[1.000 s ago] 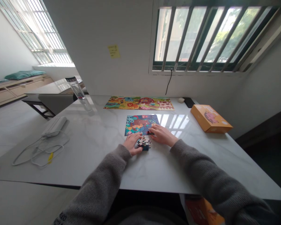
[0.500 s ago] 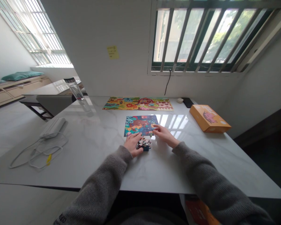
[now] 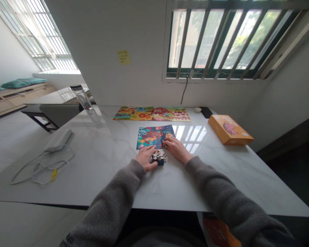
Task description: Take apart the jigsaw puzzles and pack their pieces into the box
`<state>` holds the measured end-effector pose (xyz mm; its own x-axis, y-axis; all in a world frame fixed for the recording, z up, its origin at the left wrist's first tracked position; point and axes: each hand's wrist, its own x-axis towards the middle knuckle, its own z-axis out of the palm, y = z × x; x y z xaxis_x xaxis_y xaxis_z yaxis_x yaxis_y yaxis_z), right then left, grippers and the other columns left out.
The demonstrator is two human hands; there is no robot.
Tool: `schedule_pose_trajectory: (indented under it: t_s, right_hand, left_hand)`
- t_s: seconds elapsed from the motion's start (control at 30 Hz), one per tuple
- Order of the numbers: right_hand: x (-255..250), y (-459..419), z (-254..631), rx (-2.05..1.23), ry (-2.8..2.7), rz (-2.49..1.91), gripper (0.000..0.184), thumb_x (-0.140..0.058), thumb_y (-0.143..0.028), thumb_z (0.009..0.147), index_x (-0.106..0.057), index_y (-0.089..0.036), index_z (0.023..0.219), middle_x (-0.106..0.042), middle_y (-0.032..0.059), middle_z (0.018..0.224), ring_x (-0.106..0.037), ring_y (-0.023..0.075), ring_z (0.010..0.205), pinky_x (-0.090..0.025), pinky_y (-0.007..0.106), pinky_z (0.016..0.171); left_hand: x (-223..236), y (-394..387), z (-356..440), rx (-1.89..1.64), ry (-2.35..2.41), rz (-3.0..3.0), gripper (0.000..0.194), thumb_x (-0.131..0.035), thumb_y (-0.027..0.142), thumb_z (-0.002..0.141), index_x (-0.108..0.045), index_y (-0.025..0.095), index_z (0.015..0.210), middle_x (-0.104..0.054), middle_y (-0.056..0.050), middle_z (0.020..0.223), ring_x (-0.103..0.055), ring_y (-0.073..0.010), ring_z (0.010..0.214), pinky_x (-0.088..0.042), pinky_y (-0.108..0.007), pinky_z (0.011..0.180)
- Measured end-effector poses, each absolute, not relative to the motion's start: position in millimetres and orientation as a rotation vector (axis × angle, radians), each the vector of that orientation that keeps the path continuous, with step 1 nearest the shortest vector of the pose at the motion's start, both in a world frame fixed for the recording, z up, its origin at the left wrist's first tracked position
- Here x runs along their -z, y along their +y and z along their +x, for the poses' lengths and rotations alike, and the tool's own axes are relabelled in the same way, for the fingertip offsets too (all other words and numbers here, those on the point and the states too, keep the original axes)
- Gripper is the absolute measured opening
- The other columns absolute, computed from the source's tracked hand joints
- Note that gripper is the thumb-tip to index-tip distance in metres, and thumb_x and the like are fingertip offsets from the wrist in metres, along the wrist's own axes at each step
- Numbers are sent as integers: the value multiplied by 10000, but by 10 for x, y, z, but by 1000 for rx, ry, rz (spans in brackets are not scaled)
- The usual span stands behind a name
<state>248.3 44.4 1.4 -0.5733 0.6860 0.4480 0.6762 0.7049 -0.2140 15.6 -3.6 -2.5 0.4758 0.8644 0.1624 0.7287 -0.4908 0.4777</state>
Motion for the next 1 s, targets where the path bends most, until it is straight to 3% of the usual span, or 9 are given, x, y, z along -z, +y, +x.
schedule_pose_trajectory:
  t_s: [0.13, 0.37, 0.6, 0.83, 1.0]
  right_hand:
    - [-52, 457, 2481, 108, -2420, -1151, 81, -558, -184, 940, -623, -209, 980, -670, 91, 1029, -550, 259, 1040, -418, 381, 915]
    - [-69, 483, 2512, -115, -2256, -1338, 135, -470, -200, 990, -605, -204, 988, -708, 74, 962, -624, 232, 926, -415, 328, 828]
    - [-111, 437, 2478, -32, -2457, -1118, 100, -503, -151, 944, -584, -204, 970, -678, 91, 1002, -590, 235, 1018, -425, 326, 868]
    - [-143, 470, 2451, -693, -1956, -1189, 67, -456, -285, 954, -482, -225, 938, -703, 28, 828, -660, 192, 755, -484, 303, 693]
    - [-287, 224, 2457, -1123, -1705, -1015, 230, -540, -440, 918, -496, -214, 911, -605, -42, 612, -595, 141, 553, -481, 273, 582]
  left_hand:
    - [59, -23, 149, -579, 1350, 2380, 741, -654, 355, 688, -516, 143, 1385, -501, -162, 1457, -377, -349, 1396, -240, -521, 1183]
    - [22, -32, 156, -557, 1364, 2359, 788, -653, 366, 688, -478, 120, 1416, -500, -176, 1448, -379, -371, 1385, -245, -533, 1178]
    - [-10, -50, 155, -564, 1332, 2390, 685, -646, 358, 689, -550, 167, 1340, -507, -149, 1448, -396, -360, 1372, -246, -527, 1171]
    - [-18, -84, 184, -659, 1286, 2426, 535, -641, 323, 680, -594, 190, 1196, -571, -129, 1360, -466, -344, 1293, -285, -510, 1138]
    - [-31, -96, 214, -675, 1267, 2443, 357, -620, 334, 723, -587, 183, 1045, -620, -119, 1149, -531, -323, 1126, -385, -463, 1027]
